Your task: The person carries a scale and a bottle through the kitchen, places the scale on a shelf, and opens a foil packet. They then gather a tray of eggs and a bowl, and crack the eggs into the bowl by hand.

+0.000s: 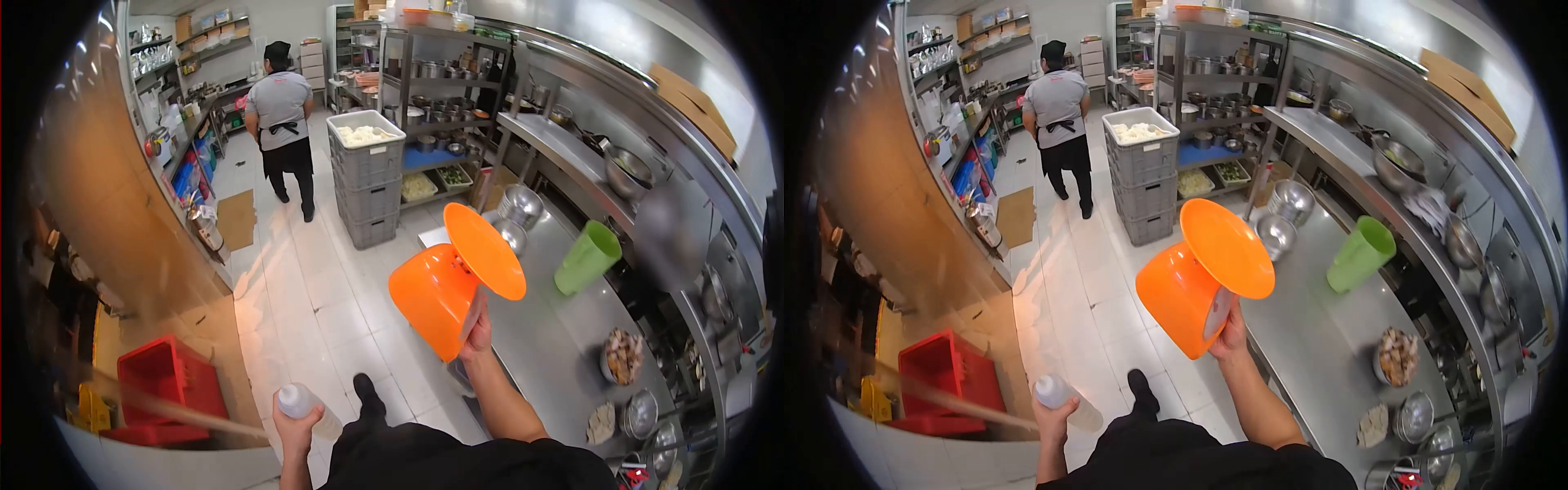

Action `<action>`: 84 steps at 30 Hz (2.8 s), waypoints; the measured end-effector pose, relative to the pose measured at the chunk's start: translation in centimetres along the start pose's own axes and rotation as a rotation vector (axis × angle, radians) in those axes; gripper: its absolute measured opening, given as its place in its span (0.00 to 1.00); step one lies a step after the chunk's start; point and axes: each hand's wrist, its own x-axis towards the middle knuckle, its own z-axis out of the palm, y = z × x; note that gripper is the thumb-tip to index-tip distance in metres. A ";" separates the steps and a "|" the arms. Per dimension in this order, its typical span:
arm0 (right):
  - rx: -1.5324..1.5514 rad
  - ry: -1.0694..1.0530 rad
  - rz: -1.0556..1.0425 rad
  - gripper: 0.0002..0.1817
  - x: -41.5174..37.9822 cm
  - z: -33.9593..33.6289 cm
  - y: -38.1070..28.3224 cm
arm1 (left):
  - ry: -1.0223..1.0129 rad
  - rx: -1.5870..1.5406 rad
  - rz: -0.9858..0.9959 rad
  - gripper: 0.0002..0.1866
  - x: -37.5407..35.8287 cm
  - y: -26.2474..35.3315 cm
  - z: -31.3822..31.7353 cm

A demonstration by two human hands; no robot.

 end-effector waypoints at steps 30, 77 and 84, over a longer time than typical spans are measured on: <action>-0.173 -0.059 -0.349 0.36 90.2 -17.9 -19.6 | -0.351 -0.222 0.175 0.31 88.7 14.9 46.8; -2.345 0.852 -0.167 0.33 139.2 -17.5 -33.5 | -0.708 0.377 0.427 0.45 141.8 16.8 96.3; -2.423 0.749 -0.217 0.30 139.5 -18.2 -33.6 | -0.693 0.368 0.457 0.41 139.6 17.4 95.2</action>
